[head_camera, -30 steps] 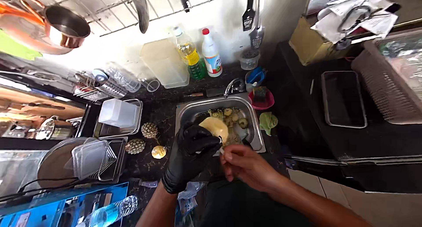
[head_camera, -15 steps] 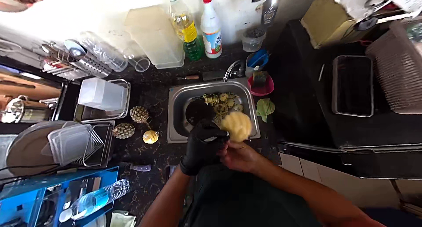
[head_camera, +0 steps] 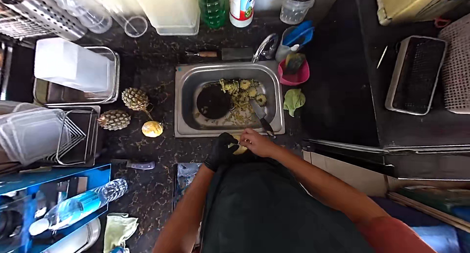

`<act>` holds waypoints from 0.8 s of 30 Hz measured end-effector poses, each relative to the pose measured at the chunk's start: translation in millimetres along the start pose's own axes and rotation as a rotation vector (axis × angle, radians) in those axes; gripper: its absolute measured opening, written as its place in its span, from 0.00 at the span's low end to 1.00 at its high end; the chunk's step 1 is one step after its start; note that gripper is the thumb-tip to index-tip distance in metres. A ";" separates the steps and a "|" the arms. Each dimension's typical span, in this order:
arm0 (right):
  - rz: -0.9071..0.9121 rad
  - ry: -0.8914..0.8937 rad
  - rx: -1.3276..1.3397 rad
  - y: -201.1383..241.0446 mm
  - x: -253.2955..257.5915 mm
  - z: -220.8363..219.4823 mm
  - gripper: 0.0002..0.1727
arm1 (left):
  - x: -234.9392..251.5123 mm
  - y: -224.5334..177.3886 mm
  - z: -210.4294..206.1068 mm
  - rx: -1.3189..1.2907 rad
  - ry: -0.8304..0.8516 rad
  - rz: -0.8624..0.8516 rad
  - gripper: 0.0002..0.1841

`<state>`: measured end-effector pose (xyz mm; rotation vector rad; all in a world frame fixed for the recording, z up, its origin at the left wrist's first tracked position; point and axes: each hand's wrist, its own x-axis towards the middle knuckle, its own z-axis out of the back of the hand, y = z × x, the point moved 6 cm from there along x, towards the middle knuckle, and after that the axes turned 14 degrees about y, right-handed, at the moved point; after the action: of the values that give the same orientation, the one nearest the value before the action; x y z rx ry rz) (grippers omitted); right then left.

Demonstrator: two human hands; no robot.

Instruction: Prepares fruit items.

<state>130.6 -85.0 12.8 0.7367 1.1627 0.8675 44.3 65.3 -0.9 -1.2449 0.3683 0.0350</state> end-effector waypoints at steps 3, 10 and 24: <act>-0.045 0.018 0.083 -1.0 6.2 -7.8 0.19 | -6.9 5.9 4.2 -0.021 -0.015 -0.046 0.08; -0.053 -0.028 0.142 -1.4 12.0 -20.4 0.18 | -20.4 8.1 6.6 0.100 -0.019 0.046 0.09; 0.168 -0.008 0.141 4.3 22.2 -14.7 0.12 | -30.6 28.6 -6.0 -0.057 -0.185 0.040 0.06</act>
<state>119.1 -62.8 2.7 0.9635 1.1753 0.9269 7.6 74.4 -19.8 -1.2794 0.2332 0.1946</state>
